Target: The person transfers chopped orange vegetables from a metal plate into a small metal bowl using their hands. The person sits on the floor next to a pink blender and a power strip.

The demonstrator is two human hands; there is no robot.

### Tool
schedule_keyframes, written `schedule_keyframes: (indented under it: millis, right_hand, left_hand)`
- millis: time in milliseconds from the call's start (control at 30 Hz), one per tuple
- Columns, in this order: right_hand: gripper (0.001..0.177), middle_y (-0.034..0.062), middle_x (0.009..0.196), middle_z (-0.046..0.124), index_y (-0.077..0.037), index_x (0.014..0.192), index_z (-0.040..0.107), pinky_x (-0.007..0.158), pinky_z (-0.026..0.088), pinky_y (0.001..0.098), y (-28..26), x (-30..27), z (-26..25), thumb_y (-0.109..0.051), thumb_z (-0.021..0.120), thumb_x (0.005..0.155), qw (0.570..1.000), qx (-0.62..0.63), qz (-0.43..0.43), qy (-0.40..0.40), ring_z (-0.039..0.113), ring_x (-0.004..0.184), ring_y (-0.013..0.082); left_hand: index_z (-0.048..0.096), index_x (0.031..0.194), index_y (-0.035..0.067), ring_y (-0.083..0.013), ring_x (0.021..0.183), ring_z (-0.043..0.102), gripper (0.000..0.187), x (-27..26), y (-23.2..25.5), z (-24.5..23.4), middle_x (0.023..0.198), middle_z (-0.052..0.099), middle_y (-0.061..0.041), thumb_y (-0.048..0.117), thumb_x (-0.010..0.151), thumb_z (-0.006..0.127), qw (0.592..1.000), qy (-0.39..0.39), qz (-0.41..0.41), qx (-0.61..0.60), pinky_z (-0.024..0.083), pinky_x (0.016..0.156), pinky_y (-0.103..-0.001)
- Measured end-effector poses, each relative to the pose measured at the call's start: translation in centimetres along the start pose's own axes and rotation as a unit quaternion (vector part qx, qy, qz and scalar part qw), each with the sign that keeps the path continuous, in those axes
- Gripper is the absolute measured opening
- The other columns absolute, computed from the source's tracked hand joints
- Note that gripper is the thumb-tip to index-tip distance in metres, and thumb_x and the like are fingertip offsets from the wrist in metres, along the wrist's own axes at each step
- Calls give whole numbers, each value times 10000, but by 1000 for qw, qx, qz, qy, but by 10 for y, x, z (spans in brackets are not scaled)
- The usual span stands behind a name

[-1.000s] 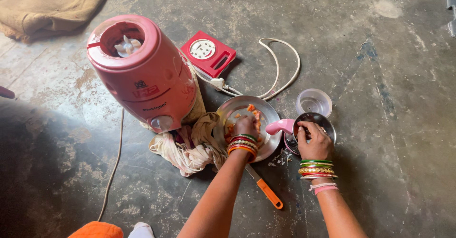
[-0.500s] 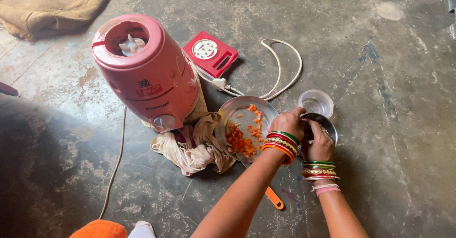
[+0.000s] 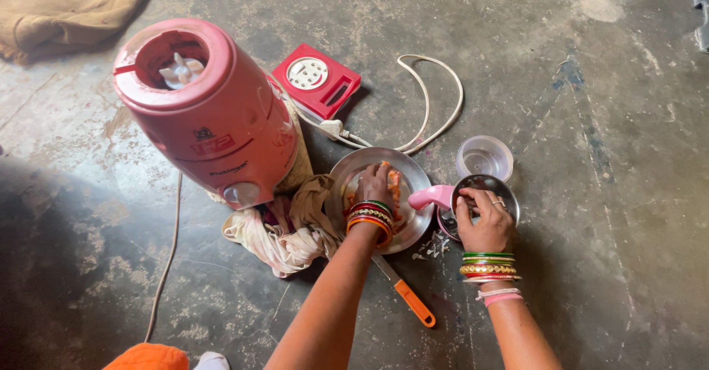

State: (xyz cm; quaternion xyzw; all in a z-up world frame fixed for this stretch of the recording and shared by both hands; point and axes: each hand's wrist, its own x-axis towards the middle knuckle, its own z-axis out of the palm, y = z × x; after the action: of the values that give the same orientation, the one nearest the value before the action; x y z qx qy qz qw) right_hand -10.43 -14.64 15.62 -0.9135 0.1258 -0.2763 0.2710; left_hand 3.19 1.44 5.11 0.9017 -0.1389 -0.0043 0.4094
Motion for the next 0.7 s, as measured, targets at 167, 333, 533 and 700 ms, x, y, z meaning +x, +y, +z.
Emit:
schedule_keyframes:
  millis: [167,333,533,700]
  right_hand:
    - [134,89,1007,739,-74,1031,742,744,575,353,-1,0,0,-117,706,910,1000,-11,5,-5,726,828,232]
    - [133,91,1005,738,-79,1025,740,752,568,365,-2,1,0,-122,701,905,1000,-14,-3,0,718,832,247]
    - [129,100,1006,736,-78,1023,736,755,565,379,-2,1,0,-124,702,908,1000,-11,-3,-4,716,836,260]
    - [142,92,1017,740,-75,1035,737,764,574,370,-3,0,-1,-119,693,908,1000,-12,6,-11,728,837,249]
  left_hand:
    - [597,1320,27,-422,1294,474,605,13,-10,12,1410,502,-206,-3,725,703,981,-36,108,159,462,1044,-442]
    - [699,1149,60,-391,1262,546,282,11,-20,21,1347,559,-141,53,877,629,977,-98,69,176,537,963,-436]
    - [755,1008,81,-326,1125,672,157,0,-23,31,1227,655,-101,102,926,622,968,-119,46,217,571,923,-443]
    - [725,1118,75,-349,1055,666,282,-2,-26,29,1252,628,-139,44,858,618,976,-40,94,193,583,831,-433]
